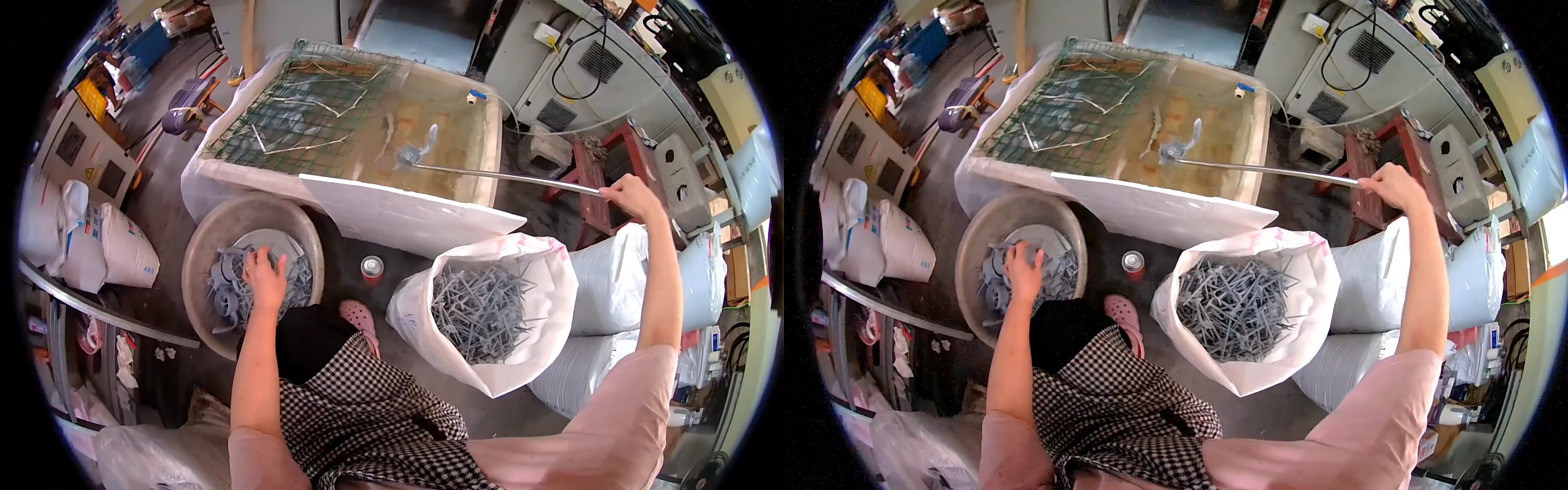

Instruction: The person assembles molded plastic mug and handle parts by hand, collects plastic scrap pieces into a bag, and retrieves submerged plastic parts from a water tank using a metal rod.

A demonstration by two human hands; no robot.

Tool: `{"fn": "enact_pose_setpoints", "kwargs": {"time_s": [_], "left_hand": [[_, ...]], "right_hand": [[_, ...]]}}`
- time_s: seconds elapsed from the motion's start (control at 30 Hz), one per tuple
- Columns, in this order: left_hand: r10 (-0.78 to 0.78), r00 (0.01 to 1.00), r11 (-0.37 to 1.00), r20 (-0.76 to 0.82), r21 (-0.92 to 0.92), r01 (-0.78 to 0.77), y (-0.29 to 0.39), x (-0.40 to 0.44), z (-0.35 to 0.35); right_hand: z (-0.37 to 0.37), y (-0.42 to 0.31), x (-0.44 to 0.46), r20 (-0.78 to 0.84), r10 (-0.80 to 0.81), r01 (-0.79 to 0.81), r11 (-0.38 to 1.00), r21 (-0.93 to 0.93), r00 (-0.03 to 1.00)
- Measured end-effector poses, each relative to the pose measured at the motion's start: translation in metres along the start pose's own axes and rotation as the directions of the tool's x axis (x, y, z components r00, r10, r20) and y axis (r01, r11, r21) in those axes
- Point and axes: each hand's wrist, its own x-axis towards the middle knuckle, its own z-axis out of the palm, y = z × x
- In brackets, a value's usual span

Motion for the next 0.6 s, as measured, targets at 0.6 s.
{"fn": "enact_pose_setpoints", "kwargs": {"time_s": [0.6], "left_hand": [[-0.061, 0.994, 0.994, 0.093, -0.079, 0.069, 0.004, 0.003, -0.001]], "right_hand": [[0.093, 0.003, 0.003, 0.077, 0.025, -0.034, 0.991, 0.126, 0.997]]}}
